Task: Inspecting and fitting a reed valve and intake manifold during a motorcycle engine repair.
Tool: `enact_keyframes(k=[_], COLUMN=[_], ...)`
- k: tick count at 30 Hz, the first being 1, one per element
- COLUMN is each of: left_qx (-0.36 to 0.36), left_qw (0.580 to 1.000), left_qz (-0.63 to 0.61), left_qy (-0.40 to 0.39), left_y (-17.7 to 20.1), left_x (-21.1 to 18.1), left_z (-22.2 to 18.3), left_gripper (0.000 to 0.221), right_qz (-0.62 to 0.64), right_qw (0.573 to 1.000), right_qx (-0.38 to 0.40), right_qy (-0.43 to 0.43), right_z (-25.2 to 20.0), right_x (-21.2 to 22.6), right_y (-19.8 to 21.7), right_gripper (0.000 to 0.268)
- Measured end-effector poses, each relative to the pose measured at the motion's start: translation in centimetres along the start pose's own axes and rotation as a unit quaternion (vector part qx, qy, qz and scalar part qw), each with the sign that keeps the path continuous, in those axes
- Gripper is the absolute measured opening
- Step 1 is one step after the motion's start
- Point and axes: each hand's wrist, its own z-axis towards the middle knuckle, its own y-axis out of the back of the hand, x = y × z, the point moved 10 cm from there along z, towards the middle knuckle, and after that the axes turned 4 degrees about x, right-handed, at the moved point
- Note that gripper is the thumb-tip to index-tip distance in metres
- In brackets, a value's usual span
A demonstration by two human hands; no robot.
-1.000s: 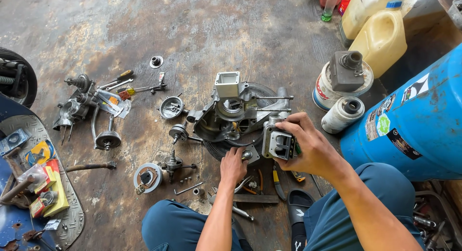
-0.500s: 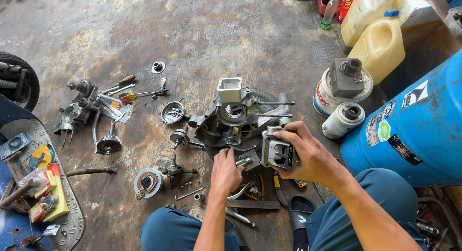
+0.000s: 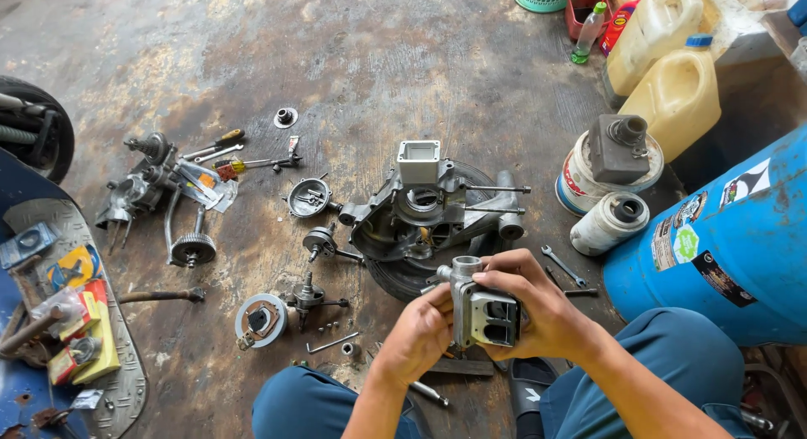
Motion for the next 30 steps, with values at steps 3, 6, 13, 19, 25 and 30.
enact_keyframes(k=[3, 6, 13, 19, 25, 30], left_qx=[0.008, -0.004, -0.019, -0.02, -0.004, 0.012], left_qw=[0.999, 0.995, 0.993, 0.994, 0.993, 0.992], left_qz=[-0.048, -0.095, -0.111, -0.106, -0.109, -0.113], left_qy=[-0.016, -0.022, -0.027, -0.029, -0.046, -0.046], left_y=[-0.5, 0.6, 1.9, 2.2, 1.8, 1.3], left_x=[0.6, 1.6, 1.9, 2.0, 1.6, 1.4], left_z=[-0.3, -0.6, -0.6, -0.5, -0.3, -0.2], left_gripper=[0.096, 0.073, 0.067, 0.072, 0.062, 0.066], right_qz=[0.019, 0.019, 0.017, 0.007, 0.018, 0.01], right_qw=[1.0, 1.0, 1.0, 1.0, 0.999, 0.999], right_qx=[-0.002, 0.005, 0.016, 0.026, 0.043, 0.042], right_qy=[0.012, 0.01, 0.005, 0.001, -0.009, -0.016], right_z=[0.0, 0.2, 0.5, 0.9, 1.0, 1.2], right_x=[0.0, 0.2, 0.0, -0.1, -0.5, -0.1], right_y=[-0.5, -0.9, -1.4, -1.3, -1.3, -1.0], right_gripper=[0.093, 0.093, 0.092, 0.091, 0.092, 0.09])
